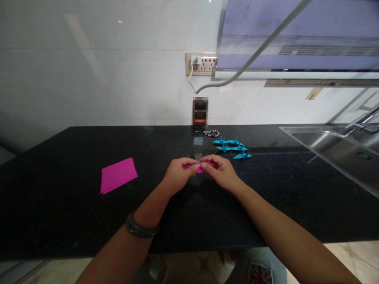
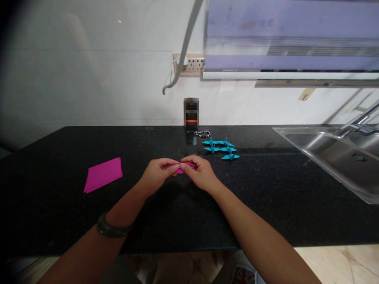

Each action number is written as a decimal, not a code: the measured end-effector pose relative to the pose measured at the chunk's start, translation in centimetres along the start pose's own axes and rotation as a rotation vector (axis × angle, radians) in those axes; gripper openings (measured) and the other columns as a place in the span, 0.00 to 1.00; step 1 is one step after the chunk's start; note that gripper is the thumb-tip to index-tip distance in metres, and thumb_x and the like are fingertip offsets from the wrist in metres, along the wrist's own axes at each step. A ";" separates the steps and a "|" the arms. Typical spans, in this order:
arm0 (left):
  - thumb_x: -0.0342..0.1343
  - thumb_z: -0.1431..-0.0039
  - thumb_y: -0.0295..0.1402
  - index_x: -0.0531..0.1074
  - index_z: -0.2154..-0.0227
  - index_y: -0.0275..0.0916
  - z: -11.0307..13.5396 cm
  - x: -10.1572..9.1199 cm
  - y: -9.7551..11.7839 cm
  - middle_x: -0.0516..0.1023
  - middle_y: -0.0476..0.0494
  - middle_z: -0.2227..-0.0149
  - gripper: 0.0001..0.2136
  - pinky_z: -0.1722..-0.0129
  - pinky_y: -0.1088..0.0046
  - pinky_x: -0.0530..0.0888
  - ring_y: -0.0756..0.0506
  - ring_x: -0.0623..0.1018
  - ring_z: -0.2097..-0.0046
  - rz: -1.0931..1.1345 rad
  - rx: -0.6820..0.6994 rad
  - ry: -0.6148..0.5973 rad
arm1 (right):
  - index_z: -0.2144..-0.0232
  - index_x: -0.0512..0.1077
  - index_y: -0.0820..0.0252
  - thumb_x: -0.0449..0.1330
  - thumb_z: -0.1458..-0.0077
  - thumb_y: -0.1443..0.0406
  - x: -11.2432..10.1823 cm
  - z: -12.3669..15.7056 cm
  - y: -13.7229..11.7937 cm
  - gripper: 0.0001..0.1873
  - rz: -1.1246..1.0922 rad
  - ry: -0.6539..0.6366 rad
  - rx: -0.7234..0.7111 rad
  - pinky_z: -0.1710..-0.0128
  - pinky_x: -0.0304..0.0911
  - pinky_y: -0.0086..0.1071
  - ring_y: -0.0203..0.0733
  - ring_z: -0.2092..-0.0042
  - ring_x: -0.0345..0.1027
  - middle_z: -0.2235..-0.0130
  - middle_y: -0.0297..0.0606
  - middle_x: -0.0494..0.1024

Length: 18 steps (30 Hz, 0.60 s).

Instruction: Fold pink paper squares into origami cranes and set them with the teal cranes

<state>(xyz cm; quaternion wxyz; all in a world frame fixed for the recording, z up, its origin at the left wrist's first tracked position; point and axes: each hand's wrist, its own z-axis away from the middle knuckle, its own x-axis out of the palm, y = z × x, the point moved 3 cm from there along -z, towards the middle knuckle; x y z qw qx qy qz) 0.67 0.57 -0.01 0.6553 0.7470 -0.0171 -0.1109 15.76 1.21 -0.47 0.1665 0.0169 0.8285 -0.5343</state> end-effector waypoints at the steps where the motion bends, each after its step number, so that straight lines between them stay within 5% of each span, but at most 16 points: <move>1: 0.58 0.55 0.37 0.74 0.68 0.32 0.0 0.0 0.1 0.76 0.41 0.72 0.14 0.69 0.72 0.71 0.49 0.74 0.71 -0.032 0.025 0.004 | 0.66 0.71 0.60 0.57 0.51 0.60 0.0 0.0 0.0 0.12 0.026 -0.009 -0.010 0.68 0.63 0.31 0.37 0.68 0.68 0.69 0.38 0.74; 18: 0.52 0.51 0.38 0.74 0.71 0.35 0.3 0.1 0.4 0.76 0.44 0.75 0.12 0.72 0.76 0.68 0.49 0.73 0.73 -0.264 0.123 0.072 | 0.73 0.69 0.60 0.51 0.46 0.65 -0.1 0.0 -1.6 0.09 0.293 -0.035 -0.261 0.68 0.57 0.29 0.35 0.69 0.63 0.73 0.36 0.71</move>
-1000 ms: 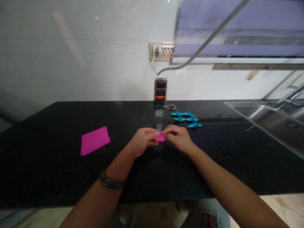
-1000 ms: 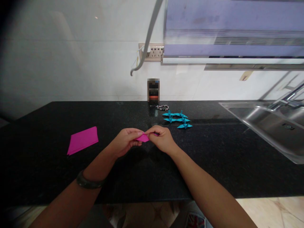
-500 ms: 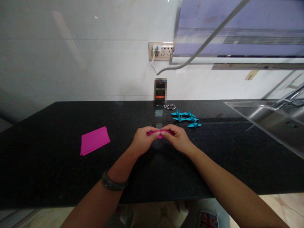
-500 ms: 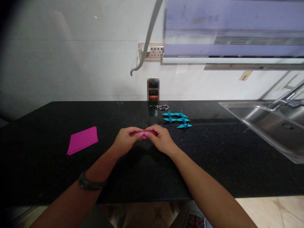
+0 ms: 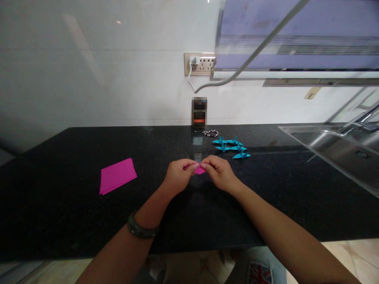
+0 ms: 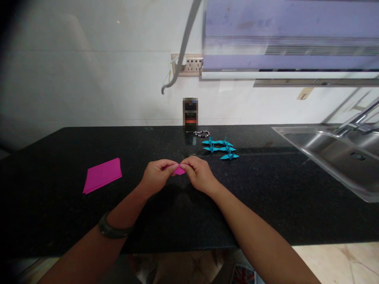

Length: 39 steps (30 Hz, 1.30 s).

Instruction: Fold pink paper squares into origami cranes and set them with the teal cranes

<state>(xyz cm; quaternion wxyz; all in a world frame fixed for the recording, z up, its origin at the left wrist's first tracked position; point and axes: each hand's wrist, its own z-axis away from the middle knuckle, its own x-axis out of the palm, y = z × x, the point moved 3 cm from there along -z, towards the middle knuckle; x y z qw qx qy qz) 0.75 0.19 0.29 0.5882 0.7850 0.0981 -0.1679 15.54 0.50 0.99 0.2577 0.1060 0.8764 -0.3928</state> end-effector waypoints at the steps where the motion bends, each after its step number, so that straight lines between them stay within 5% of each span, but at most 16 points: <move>1: 0.52 0.50 0.38 0.74 0.71 0.35 0.0 0.0 0.0 0.76 0.44 0.75 0.12 0.72 0.76 0.68 0.49 0.73 0.72 -0.016 0.012 -0.006 | 0.73 0.69 0.61 0.50 0.46 0.65 0.0 0.0 -0.1 0.09 0.005 -0.003 -0.001 0.69 0.57 0.29 0.35 0.69 0.63 0.73 0.36 0.70; 10: 0.51 0.49 0.37 0.73 0.73 0.35 0.2 -0.3 0.2 0.75 0.45 0.75 0.10 0.72 0.76 0.66 0.50 0.71 0.72 -0.065 0.045 -0.013 | 0.74 0.68 0.61 0.52 0.48 0.65 0.4 0.2 -0.4 0.08 0.047 0.015 0.056 0.71 0.56 0.28 0.34 0.72 0.61 0.75 0.35 0.69; 17: 0.58 0.56 0.42 0.68 0.64 0.34 -0.3 0.0 -0.9 0.74 0.44 0.71 0.19 0.76 0.77 0.69 0.53 0.72 0.77 0.324 -0.264 0.081 | 0.72 0.72 0.58 0.53 0.48 0.64 0.0 0.3 0.6 0.08 0.034 0.167 0.102 0.69 0.59 0.30 0.37 0.70 0.64 0.73 0.37 0.72; 22: 0.52 0.52 0.47 0.69 0.71 0.32 0.0 0.6 -1.1 0.74 0.43 0.75 0.19 0.81 0.80 0.67 0.54 0.71 0.79 0.488 -0.437 -0.112 | 0.67 0.74 0.54 0.55 0.49 0.65 -0.1 0.4 0.3 0.08 0.107 0.162 -0.069 0.64 0.61 0.33 0.38 0.65 0.65 0.68 0.38 0.71; 30: 0.59 0.56 0.27 0.67 0.65 0.34 0.0 0.4 -0.8 0.75 0.45 0.69 0.13 0.71 0.78 0.72 0.53 0.75 0.72 0.767 -0.413 -0.041 | 0.66 0.73 0.54 0.58 0.52 0.64 -0.1 0.3 -0.4 0.09 0.028 0.129 -0.072 0.62 0.62 0.35 0.39 0.62 0.64 0.65 0.39 0.70; 34: 0.60 0.57 0.26 0.66 0.60 0.36 0.0 0.4 -0.8 0.74 0.46 0.68 0.18 0.68 0.76 0.73 0.52 0.75 0.70 0.716 -0.356 -0.031 | 0.60 0.68 0.56 0.58 0.52 0.62 0.0 0.4 0.8 0.14 -0.097 0.235 0.135 0.68 0.63 0.31 0.38 0.63 0.65 0.62 0.40 0.70; 39: 0.62 0.59 0.29 0.68 0.63 0.35 0.0 0.3 -0.6 0.74 0.47 0.71 0.17 0.72 0.78 0.72 0.52 0.74 0.71 0.559 -0.281 0.001 | 0.67 0.71 0.59 0.57 0.52 0.63 0.8 0.5 1.9 0.09 -0.156 0.155 0.213 0.68 0.62 0.31 0.37 0.67 0.66 0.69 0.38 0.73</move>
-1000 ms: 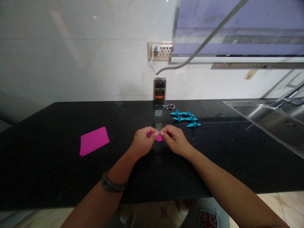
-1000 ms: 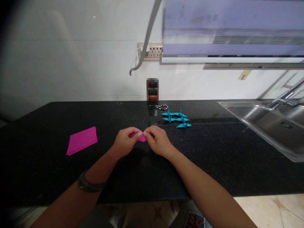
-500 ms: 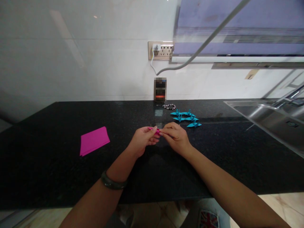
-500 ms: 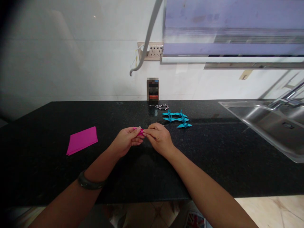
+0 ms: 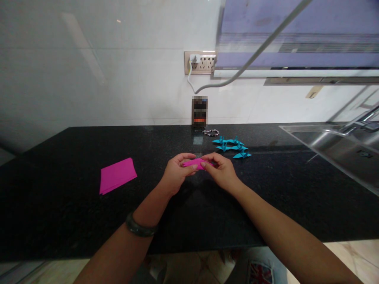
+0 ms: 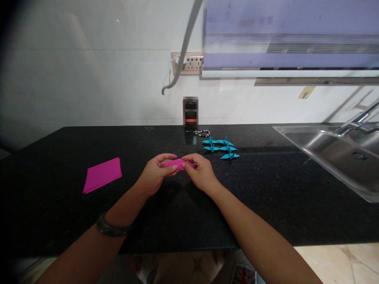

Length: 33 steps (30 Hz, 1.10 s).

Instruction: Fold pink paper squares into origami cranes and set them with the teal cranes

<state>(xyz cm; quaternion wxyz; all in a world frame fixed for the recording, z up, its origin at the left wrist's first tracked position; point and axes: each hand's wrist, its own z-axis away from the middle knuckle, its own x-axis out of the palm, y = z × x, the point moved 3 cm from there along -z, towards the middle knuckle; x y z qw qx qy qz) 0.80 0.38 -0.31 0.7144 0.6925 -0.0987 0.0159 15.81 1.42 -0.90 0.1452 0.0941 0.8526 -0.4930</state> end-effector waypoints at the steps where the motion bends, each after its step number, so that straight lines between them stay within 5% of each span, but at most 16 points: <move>1: 0.62 0.60 0.31 0.69 0.65 0.34 0.0 0.0 0.1 0.74 0.47 0.71 0.16 0.73 0.78 0.71 0.52 0.74 0.71 -0.035 0.010 0.005 | 0.68 0.71 0.59 0.57 0.51 0.63 0.0 0.0 -0.1 0.08 0.013 -0.003 -0.012 0.68 0.62 0.30 0.37 0.68 0.65 0.69 0.37 0.73; 20: 0.57 0.55 0.31 0.68 0.71 0.33 0.1 0.4 0.4 0.72 0.47 0.75 0.08 0.76 0.77 0.69 0.51 0.72 0.74 -0.287 0.170 -0.012 | 0.71 0.70 0.60 0.57 0.52 0.66 -0.1 0.0 -1.0 0.05 0.070 -0.046 -0.045 0.70 0.60 0.28 0.35 0.69 0.65 0.71 0.35 0.72; 33: 0.57 0.56 0.31 0.69 0.72 0.33 0.1 0.3 0.7 0.72 0.47 0.76 0.08 0.77 0.78 0.68 0.51 0.72 0.74 -0.312 0.150 -0.002 | 0.71 0.71 0.59 0.58 0.53 0.66 -0.1 -0.1 -0.9 0.04 0.052 -0.016 -0.096 0.71 0.60 0.28 0.35 0.69 0.65 0.71 0.36 0.72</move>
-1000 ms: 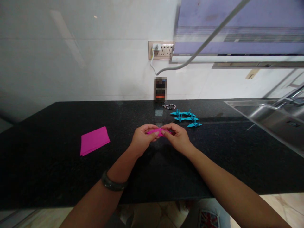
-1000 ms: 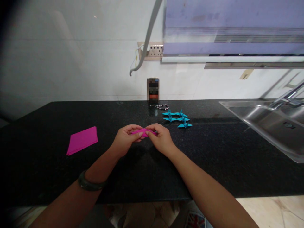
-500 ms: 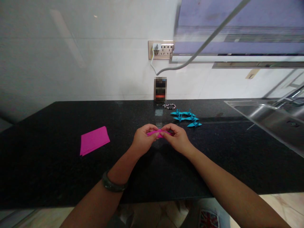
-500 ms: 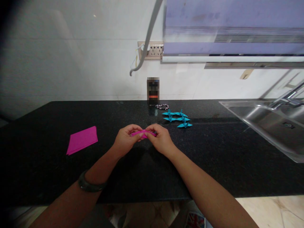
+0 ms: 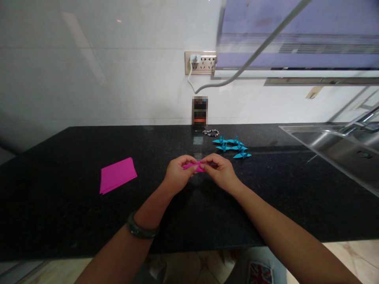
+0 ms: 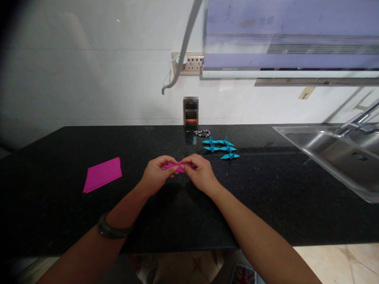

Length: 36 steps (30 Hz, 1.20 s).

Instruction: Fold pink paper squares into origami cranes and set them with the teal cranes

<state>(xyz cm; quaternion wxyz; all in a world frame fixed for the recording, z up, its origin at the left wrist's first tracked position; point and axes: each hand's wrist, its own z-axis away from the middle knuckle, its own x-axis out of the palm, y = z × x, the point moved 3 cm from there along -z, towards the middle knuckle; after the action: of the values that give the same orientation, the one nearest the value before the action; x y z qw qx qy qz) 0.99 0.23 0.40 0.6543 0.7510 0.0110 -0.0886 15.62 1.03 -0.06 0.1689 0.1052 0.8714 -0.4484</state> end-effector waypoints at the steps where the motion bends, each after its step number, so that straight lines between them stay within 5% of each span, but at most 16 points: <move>1: 0.57 0.56 0.31 0.69 0.73 0.33 0.0 0.0 0.0 0.72 0.47 0.76 0.07 0.77 0.78 0.68 0.51 0.72 0.74 0.001 0.003 -0.001 | 0.72 0.72 0.59 0.58 0.53 0.67 -0.1 0.0 -0.1 0.03 0.006 0.006 -0.026 0.70 0.60 0.29 0.35 0.69 0.65 0.71 0.36 0.72; 22: 0.58 0.57 0.29 0.71 0.71 0.32 0.0 0.1 -0.3 0.75 0.43 0.75 0.08 0.76 0.78 0.70 0.50 0.75 0.73 0.080 -0.108 -0.016 | 0.73 0.70 0.57 0.55 0.50 0.72 -0.5 -0.3 -0.8 0.06 0.032 -0.067 -0.166 0.67 0.60 0.30 0.35 0.67 0.63 0.71 0.35 0.69; 36: 0.58 0.55 0.30 0.72 0.71 0.30 0.0 0.0 -0.9 0.75 0.44 0.74 0.08 0.73 0.78 0.72 0.53 0.74 0.74 0.395 -0.274 -0.122 | 0.74 0.71 0.58 0.55 0.55 0.72 -0.7 -0.3 -0.7 0.07 -0.016 -0.140 -0.146 0.67 0.61 0.31 0.35 0.68 0.64 0.71 0.35 0.70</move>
<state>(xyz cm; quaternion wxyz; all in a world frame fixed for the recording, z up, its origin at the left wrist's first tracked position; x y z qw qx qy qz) 0.89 0.33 -0.48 0.7542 0.6359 -0.1637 -0.0020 15.94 0.85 0.85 0.2328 0.0543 0.8887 -0.3912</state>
